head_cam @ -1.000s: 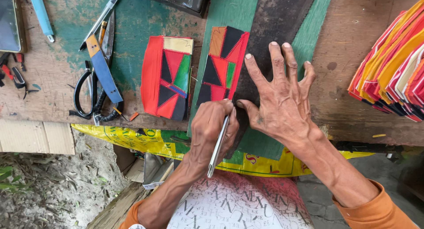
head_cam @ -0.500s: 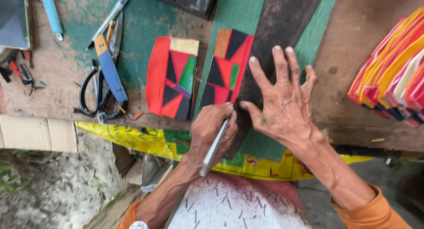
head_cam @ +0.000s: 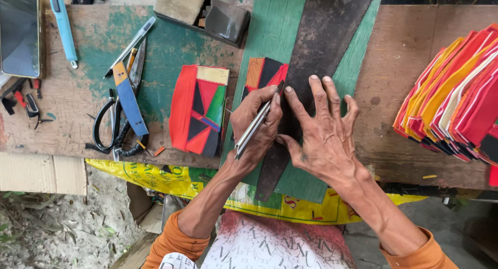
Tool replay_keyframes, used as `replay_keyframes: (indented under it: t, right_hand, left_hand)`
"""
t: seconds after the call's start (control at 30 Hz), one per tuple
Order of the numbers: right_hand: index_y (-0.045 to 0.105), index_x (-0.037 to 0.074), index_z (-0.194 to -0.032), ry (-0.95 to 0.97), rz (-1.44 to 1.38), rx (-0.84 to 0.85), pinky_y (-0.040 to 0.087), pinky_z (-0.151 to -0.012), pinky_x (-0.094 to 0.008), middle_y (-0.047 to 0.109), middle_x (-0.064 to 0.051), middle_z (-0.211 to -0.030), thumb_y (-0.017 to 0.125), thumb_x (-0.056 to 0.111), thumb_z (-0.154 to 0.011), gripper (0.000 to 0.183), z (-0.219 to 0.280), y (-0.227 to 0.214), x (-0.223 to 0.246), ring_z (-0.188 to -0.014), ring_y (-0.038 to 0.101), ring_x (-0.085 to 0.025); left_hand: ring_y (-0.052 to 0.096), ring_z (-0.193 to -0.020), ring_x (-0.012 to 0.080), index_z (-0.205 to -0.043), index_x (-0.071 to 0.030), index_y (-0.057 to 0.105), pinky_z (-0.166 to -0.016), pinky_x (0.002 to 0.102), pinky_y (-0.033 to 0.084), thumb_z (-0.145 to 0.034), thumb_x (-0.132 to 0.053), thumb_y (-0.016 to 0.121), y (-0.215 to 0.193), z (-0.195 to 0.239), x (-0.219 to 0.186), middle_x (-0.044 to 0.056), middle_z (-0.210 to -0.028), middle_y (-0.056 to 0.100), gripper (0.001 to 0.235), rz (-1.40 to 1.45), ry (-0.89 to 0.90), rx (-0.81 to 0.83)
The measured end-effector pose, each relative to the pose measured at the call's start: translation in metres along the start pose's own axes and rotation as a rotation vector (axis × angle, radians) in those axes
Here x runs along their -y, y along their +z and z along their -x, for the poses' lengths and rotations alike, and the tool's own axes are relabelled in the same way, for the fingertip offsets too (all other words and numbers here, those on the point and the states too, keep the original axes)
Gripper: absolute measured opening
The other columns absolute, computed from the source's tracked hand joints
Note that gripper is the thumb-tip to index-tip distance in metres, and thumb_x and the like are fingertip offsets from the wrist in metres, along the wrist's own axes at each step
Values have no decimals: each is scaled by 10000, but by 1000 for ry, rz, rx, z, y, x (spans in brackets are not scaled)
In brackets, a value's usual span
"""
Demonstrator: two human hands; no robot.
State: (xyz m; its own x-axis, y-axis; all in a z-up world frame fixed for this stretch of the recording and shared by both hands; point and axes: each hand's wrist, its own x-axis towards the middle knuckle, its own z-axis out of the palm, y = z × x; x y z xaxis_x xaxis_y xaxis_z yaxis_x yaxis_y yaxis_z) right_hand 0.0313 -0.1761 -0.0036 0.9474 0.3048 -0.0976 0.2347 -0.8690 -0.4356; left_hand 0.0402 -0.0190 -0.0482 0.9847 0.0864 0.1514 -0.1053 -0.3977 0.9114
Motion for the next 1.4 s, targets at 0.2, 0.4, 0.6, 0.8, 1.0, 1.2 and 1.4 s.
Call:
replay_keyframes:
  t: [0.2,0.4,0.6,0.8,1.0,1.2,1.4]
  right_hand:
    - [446,192,-1534,0,8,5,226,-1072,-707,293,-248,-1565,827,407,-708,935,-1,-4,2,-1477,226,-423]
    - [439,191,-1543,-9,9,-8,238,-1077,-713,289,-243,-1577,827,393,-701,949,1,1,-2,-1486,228,-422]
    - [432,194,-1553,-28,10,-33,243,-1078,-719,287,-237,-1587,826,375,-684,972,4,7,-6,-1483,232,-426]
    - [431,184,-1564,-33,2,-44,243,-1080,-722,288,-239,-1589,819,391,-713,958,5,9,-8,-1489,232,-427]
    - [436,182,-1560,-36,-2,-45,245,-1066,-728,292,-247,-1581,824,415,-724,950,5,8,-7,-1482,239,-430]
    - [442,184,-1552,-24,6,-26,249,-1068,-723,293,-250,-1584,828,388,-699,958,5,7,-6,-1484,239,-431]
    - [454,185,-1545,-22,-6,-25,240,-1070,-728,296,-254,-1576,827,372,-688,953,4,7,-5,-1475,239,-444]
  left_hand:
    - [747,-934,189,-1149,-7,674,-818,293,611,-988,-90,724,0,-1,-1,136,-1080,736,188,-40,50,9]
    - [722,-1031,310,-1109,-8,647,-923,375,580,-961,-56,736,-1,-4,-4,158,-1106,719,179,-163,207,27]
    - [673,-900,310,-993,-32,594,-881,427,483,-943,-42,717,-3,-15,-16,131,-941,676,133,-261,265,120]
    - [632,-822,325,-923,-37,554,-856,441,454,-971,-70,680,-7,-24,-23,123,-832,614,138,-330,258,213]
    - [634,-815,320,-923,-37,551,-846,438,451,-973,-81,677,-10,-26,-24,115,-833,624,143,-316,253,234]
    - [652,-839,303,-966,-36,578,-903,428,469,-963,-52,699,-10,-16,-24,116,-871,641,123,-299,264,181]
    - [657,-852,299,-974,-39,582,-905,427,468,-955,-52,713,-10,-16,-23,116,-888,650,133,-306,261,178]
